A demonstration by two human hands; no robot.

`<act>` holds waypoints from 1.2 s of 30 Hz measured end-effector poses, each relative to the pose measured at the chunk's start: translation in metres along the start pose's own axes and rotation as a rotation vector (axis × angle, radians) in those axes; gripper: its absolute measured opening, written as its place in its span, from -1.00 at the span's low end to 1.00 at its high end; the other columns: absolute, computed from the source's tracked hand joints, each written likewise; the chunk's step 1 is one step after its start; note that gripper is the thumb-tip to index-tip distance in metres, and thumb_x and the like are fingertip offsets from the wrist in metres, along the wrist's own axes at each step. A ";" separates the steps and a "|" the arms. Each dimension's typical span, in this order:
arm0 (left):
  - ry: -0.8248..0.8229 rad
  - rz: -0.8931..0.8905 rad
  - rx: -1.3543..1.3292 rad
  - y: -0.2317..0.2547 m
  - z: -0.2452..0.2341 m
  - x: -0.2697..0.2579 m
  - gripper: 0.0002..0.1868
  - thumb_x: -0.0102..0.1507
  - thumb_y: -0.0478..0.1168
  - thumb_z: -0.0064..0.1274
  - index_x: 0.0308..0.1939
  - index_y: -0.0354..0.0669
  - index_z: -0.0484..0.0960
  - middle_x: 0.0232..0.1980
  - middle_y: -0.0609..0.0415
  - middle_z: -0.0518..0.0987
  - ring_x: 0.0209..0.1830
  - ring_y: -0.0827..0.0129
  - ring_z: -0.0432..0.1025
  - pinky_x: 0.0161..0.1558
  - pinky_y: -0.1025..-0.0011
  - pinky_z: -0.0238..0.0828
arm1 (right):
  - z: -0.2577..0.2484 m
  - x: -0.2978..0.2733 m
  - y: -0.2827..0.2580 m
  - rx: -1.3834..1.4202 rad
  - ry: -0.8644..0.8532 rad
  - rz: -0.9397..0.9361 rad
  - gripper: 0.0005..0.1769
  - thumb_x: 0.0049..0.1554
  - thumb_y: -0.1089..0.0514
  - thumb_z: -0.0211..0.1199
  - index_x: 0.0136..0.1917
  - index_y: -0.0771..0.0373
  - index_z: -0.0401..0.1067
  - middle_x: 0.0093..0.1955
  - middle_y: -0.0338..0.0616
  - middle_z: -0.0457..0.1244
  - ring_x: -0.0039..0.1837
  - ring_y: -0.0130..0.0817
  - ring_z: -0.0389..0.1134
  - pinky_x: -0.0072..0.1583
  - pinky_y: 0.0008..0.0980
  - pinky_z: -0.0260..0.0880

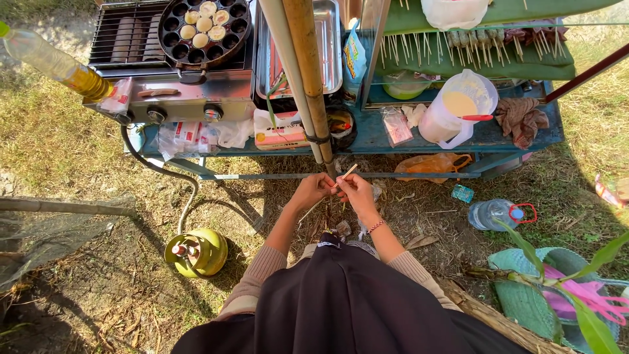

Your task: Preparing and cooking small eggs in a takoyaki-style pan at an outdoor stall.

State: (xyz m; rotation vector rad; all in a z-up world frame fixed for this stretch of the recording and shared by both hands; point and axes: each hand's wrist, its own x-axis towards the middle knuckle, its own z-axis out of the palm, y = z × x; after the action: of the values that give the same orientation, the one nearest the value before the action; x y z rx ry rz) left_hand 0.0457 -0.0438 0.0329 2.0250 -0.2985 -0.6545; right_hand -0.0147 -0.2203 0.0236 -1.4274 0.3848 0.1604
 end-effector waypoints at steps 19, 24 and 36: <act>-0.518 0.224 0.096 0.079 0.109 0.054 -0.83 0.38 -0.29 0.00 -0.10 -0.33 0.64 -0.33 0.04 0.68 -0.37 0.45 0.54 -0.26 0.40 0.50 | -0.100 -0.070 0.006 0.168 0.555 -0.067 -0.68 0.19 -0.01 0.36 -0.18 0.27 0.40 -0.29 -0.20 0.36 -0.29 -0.51 0.36 -0.24 -0.47 0.44; -0.666 0.300 0.101 0.110 0.155 0.052 -0.85 0.35 -0.28 0.04 -0.13 -0.32 0.64 -0.31 0.06 0.68 -0.39 0.47 0.56 -0.32 0.42 0.48 | -0.128 -0.105 0.008 0.200 0.763 -0.063 -0.69 0.20 0.01 0.36 -0.17 0.27 0.41 -0.28 -0.18 0.38 -0.27 -0.52 0.39 -0.23 -0.48 0.46; -0.609 0.341 0.239 0.127 0.176 0.051 -0.74 0.15 -0.19 0.37 -0.25 -0.28 0.67 -0.37 0.06 0.68 -0.45 0.46 0.51 -0.37 0.41 0.42 | -0.137 -0.125 0.019 0.239 0.773 -0.105 -0.77 0.27 0.11 0.17 0.07 0.31 0.47 -0.19 -0.20 0.40 -0.21 -0.55 0.37 -0.19 -0.50 0.45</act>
State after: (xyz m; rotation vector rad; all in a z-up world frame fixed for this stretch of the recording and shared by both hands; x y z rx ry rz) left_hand -0.0047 -0.2600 0.0535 1.8817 -1.0973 -1.0404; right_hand -0.1598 -0.3371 0.0372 -1.2246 0.9232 -0.5256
